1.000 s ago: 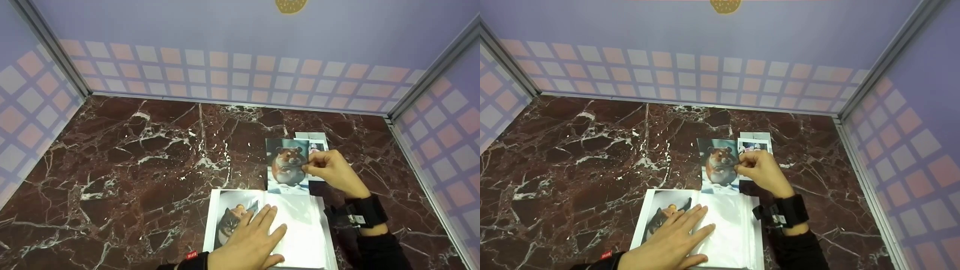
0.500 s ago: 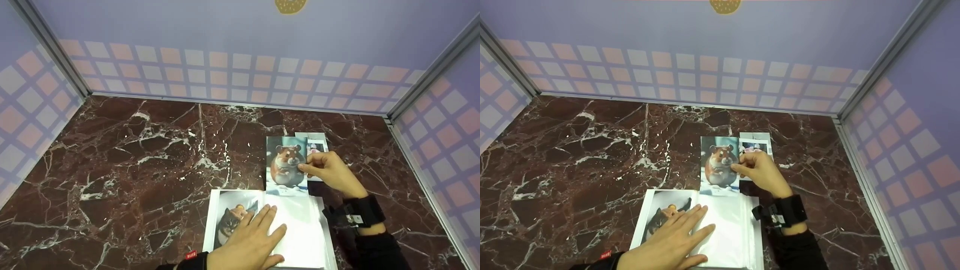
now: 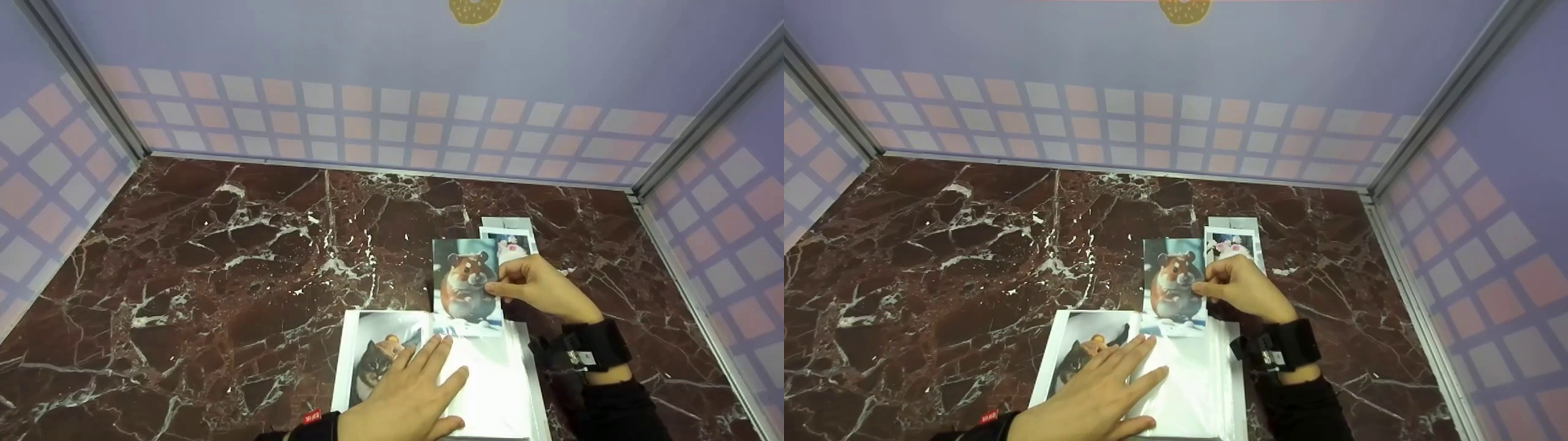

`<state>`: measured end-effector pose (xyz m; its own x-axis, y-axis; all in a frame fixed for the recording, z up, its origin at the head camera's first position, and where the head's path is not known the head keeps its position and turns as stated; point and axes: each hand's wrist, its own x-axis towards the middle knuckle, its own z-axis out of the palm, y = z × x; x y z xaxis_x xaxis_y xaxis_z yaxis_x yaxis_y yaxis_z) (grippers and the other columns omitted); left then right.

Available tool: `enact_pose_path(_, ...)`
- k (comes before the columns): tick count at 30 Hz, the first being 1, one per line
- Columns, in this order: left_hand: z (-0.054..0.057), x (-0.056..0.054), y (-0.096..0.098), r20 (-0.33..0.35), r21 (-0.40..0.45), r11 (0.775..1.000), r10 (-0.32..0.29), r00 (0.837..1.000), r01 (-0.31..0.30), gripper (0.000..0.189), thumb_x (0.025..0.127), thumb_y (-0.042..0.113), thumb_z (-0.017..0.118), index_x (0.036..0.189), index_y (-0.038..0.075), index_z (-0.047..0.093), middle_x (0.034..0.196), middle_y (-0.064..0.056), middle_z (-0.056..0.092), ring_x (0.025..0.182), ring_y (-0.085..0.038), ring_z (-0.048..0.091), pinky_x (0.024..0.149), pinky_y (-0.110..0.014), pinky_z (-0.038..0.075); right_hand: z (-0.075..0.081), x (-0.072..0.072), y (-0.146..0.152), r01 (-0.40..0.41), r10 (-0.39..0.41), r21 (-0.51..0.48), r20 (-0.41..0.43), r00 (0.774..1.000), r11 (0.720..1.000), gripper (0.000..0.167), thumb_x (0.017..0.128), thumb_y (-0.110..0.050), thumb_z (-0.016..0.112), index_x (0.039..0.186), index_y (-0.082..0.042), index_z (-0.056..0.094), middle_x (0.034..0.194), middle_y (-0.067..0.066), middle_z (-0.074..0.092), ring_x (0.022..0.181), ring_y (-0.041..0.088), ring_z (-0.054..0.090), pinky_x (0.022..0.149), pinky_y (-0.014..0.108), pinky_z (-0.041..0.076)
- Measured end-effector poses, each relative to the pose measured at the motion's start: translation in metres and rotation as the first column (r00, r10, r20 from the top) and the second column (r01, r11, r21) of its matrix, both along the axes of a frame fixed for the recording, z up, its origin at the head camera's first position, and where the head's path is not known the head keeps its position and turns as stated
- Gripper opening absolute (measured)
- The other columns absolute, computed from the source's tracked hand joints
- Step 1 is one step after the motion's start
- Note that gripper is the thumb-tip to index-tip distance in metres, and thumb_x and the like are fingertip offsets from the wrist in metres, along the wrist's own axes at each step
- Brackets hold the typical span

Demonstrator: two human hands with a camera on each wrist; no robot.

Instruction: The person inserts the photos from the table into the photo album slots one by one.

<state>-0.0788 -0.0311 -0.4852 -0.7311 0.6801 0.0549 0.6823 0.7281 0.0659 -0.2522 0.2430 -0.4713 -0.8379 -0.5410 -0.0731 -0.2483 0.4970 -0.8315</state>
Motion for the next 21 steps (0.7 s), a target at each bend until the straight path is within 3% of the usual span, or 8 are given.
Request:
enact_pose_path(7,-0.001,-0.001,-0.001,-0.018,0.013,1.0,-0.004,1.0,0.005,0.065,0.101,0.065,0.062,0.153,0.026,0.056,0.165,-0.02,0.046,0.153,-0.033,0.048,0.112,-0.049,0.052,-0.002,0.0,0.002,-0.03,0.03,0.009,0.017,0.999,1.0,0.021,0.098,-0.022,0.079,0.083,-0.008,0.074,0.07,0.006,0.063,0.059,0.008,0.048,0.055,0.018,0.039)
enact_pose_path(11,-0.004,-0.001,-0.002,-0.055,0.029,0.999,-0.013,0.998,0.015,0.067,0.1,0.065,0.062,0.153,0.025,0.054,0.166,-0.023,0.043,0.153,-0.034,0.049,0.113,-0.049,0.052,-0.004,-0.001,0.001,-0.026,0.026,-0.008,0.033,0.999,1.0,0.02,0.099,-0.02,0.077,0.088,-0.005,0.073,0.075,0.008,0.068,0.063,0.011,0.054,0.059,0.021,0.045)
enact_pose_path(16,-0.004,-0.002,-0.002,-0.021,0.028,0.999,-0.023,1.0,0.024,0.068,0.102,0.064,0.06,0.157,0.024,0.051,0.169,-0.024,0.038,0.154,-0.036,0.046,0.116,-0.05,0.051,-0.009,-0.004,-0.005,0.065,-0.065,-0.016,0.025,0.998,0.998,0.021,0.101,-0.024,0.076,0.103,-0.003,0.073,0.089,0.003,0.077,0.078,0.015,0.07,0.075,0.028,0.059)
enact_pose_path(21,0.0,-0.003,-0.003,0.052,0.029,0.999,-0.024,0.998,0.022,0.067,0.104,0.062,0.058,0.159,0.024,0.049,0.169,-0.025,0.037,0.157,-0.037,0.042,0.118,-0.052,0.049,-0.011,-0.004,-0.009,0.185,-0.186,-0.035,-0.016,0.982,0.982,0.037,0.1,-0.022,0.077,0.127,0.002,0.069,0.094,0.007,0.08,0.08,0.01,0.072,0.077,0.026,0.061)
